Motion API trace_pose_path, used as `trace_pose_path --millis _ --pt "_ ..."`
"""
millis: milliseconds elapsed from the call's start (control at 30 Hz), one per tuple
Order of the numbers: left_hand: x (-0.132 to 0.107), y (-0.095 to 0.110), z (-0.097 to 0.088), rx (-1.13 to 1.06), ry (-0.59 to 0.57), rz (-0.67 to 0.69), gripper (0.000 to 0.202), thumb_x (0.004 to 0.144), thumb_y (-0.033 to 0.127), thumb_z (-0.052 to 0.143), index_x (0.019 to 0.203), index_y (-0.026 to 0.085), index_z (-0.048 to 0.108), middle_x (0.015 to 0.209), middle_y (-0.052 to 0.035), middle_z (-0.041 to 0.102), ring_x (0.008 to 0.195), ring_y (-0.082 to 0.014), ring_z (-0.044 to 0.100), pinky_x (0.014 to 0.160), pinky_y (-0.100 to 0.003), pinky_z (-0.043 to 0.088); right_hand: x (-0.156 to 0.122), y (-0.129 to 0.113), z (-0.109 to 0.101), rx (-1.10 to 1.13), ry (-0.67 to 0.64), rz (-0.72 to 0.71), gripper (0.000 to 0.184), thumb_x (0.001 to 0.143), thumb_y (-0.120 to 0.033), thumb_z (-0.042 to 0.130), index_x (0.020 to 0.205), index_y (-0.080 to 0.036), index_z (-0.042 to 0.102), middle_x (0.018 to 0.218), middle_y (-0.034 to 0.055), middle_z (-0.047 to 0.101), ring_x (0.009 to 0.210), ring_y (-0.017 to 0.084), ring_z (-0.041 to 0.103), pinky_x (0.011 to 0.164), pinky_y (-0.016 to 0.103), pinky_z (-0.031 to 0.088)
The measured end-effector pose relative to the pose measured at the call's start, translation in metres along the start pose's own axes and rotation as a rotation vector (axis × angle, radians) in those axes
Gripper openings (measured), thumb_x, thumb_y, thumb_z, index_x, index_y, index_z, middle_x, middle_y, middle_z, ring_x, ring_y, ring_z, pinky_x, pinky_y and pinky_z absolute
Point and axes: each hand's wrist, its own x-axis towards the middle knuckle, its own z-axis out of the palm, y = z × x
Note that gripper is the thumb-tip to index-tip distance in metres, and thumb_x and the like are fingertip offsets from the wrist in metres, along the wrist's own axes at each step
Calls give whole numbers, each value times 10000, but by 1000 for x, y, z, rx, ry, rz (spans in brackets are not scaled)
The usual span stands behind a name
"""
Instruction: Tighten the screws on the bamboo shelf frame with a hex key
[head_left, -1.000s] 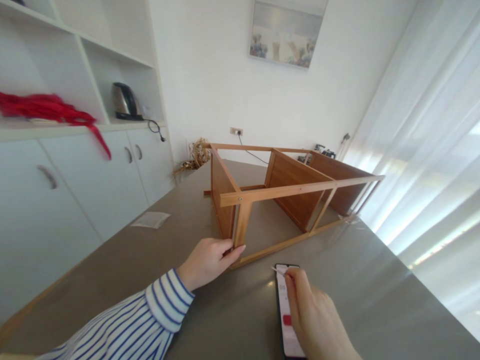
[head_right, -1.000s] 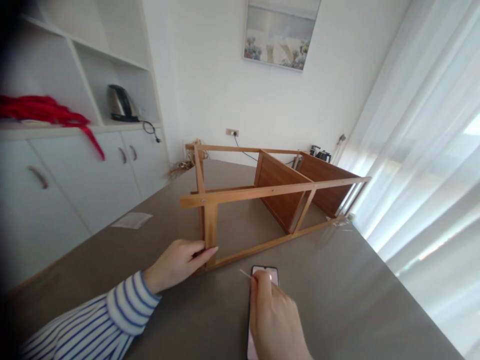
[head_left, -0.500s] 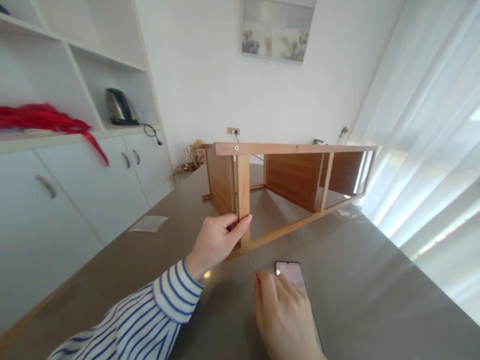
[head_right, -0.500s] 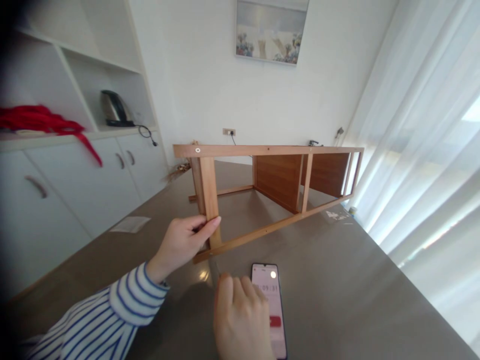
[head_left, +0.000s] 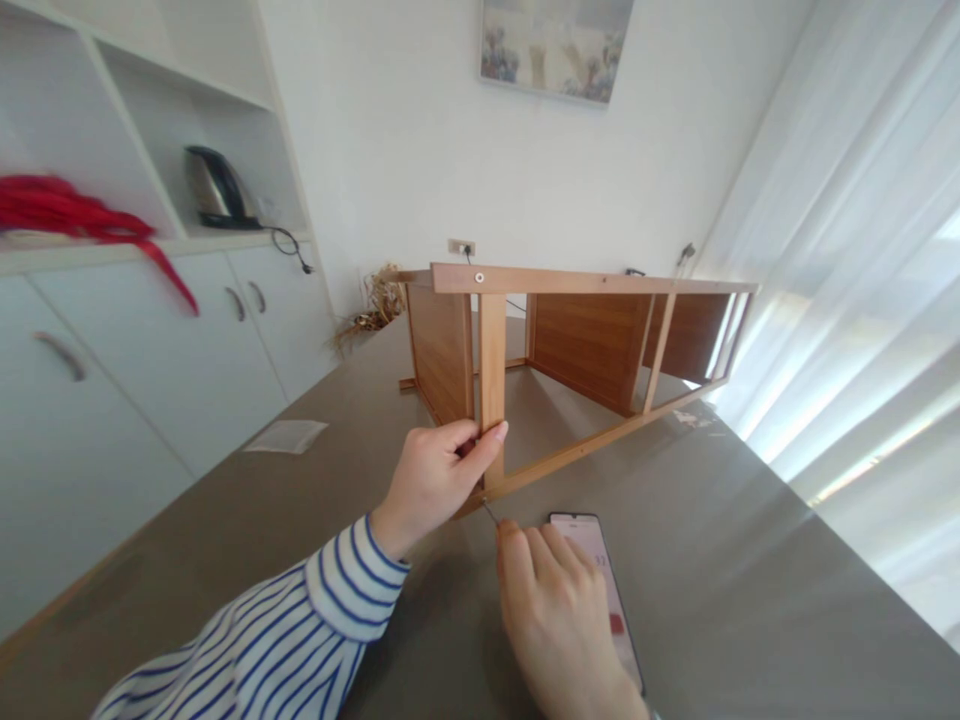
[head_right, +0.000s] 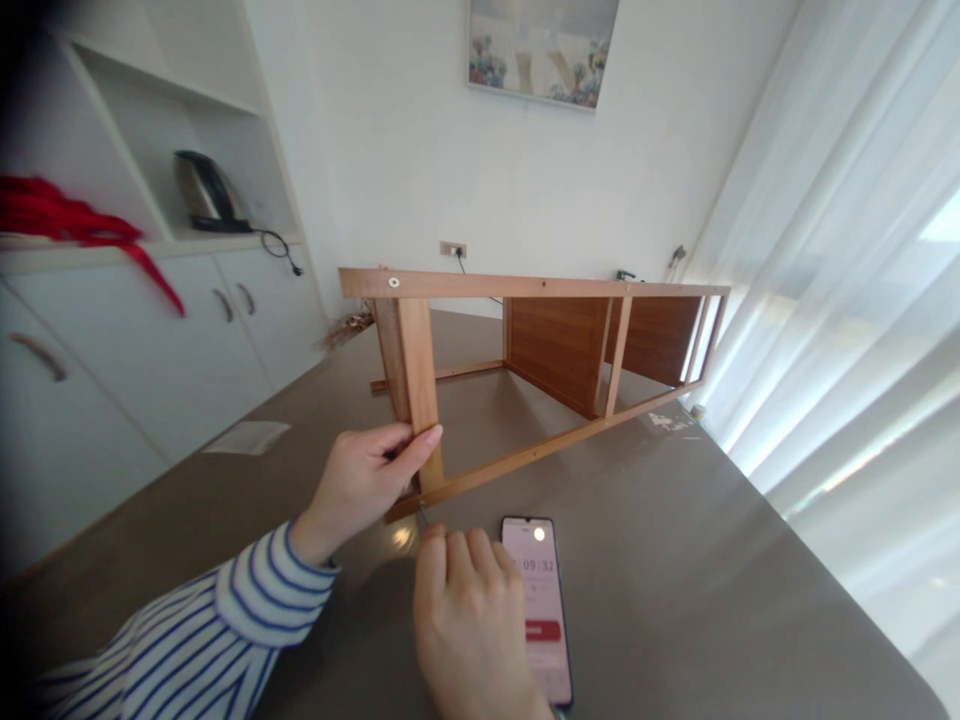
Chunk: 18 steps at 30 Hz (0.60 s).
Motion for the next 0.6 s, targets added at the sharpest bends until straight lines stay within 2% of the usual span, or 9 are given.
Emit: trace_pose_path --millis 267,600 --pt "-1 1 1 7 12 7 477 851 386 523 459 149 389 428 65 297 402 -35 299 415 -184 228 -3 -1 2 -53 -5 -43 206 833 -53 421 959 -127 566 666 26 549 589 177 477 548 312 286" --pt "-3 -2 2 -3 3 0 483 857 396 522 464 147 392 432 65 284 408 -36 288 411 -183 224 -3 0 -1 -119 -1 -130 235 830 -58 428 1002 -101 582 669 43 563 601 166 473 571 315 298"
